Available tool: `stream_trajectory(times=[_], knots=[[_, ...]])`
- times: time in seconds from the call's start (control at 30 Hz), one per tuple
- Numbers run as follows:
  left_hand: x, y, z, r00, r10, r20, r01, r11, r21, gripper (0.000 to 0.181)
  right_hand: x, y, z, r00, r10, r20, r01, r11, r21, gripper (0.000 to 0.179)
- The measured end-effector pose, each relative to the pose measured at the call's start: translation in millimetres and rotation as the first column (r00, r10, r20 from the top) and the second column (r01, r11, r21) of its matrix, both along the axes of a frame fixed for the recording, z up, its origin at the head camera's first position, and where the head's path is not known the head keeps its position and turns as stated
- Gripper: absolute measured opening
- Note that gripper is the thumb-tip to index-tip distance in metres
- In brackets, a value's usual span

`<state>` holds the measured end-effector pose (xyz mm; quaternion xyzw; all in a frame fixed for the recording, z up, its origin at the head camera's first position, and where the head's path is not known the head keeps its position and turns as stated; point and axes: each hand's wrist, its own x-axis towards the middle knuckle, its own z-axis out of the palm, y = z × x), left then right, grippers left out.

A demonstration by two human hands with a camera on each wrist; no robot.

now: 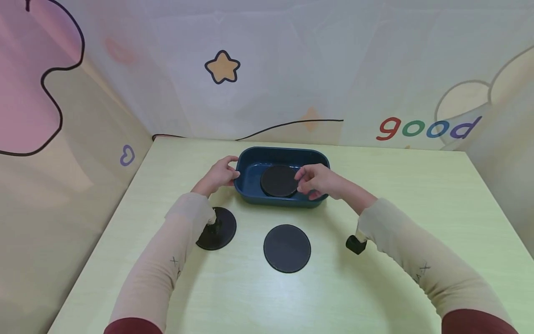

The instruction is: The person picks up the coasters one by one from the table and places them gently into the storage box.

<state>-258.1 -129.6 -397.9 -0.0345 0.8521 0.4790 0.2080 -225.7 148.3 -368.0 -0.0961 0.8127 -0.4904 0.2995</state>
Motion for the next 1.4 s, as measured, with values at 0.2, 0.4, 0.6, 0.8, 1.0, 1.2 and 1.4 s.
stream_trajectory(times=[0.2,0.4,0.6,0.8,1.0,1.2,1.4], knots=[[0.5,-0.1,1.2,1.0,0.001,0.011,-0.001,1.0,0.006,0.05,13.2,3,3.5,0.992,0.129,0.004,-0.129,0.991,0.034,0.033],[-0.2,0.1,0.9,1.0,0.005,0.012,-0.005,1.0,-0.003,0.049,27.7,5,2.0,0.971,0.241,0.0,-0.24,0.969,0.065,0.035],[-0.9,0.2,0.4,1.0,0.007,0.013,-0.007,1.0,-0.003,0.05,38.3,5,-4.0,0.959,0.283,0.014,-0.283,0.958,0.05,0.037],[-1.1,0.1,1.7,1.0,0.009,0.02,-0.009,1.0,-0.005,0.05,48.6,3,-17.0,0.962,0.267,0.055,-0.27,0.96,0.068,0.043],[-1.5,0.5,1.3,1.0,0.009,0.023,-0.009,1.0,-0.011,0.051,52.0,3,-35.9,0.97,0.228,0.086,-0.235,0.968,0.087,0.045],[-1.2,0.1,1.2,1.0,0.004,0.023,-0.004,1.0,-0.01,0.051,52.1,2,-50.0,0.979,0.187,0.085,-0.195,0.974,0.111,0.043],[-1.4,-0.1,1.0,1.0,0.007,0.023,-0.006,1.0,-0.012,0.05,54.0,0,-61.1,0.984,0.175,0.036,-0.178,0.977,0.114,0.042]])
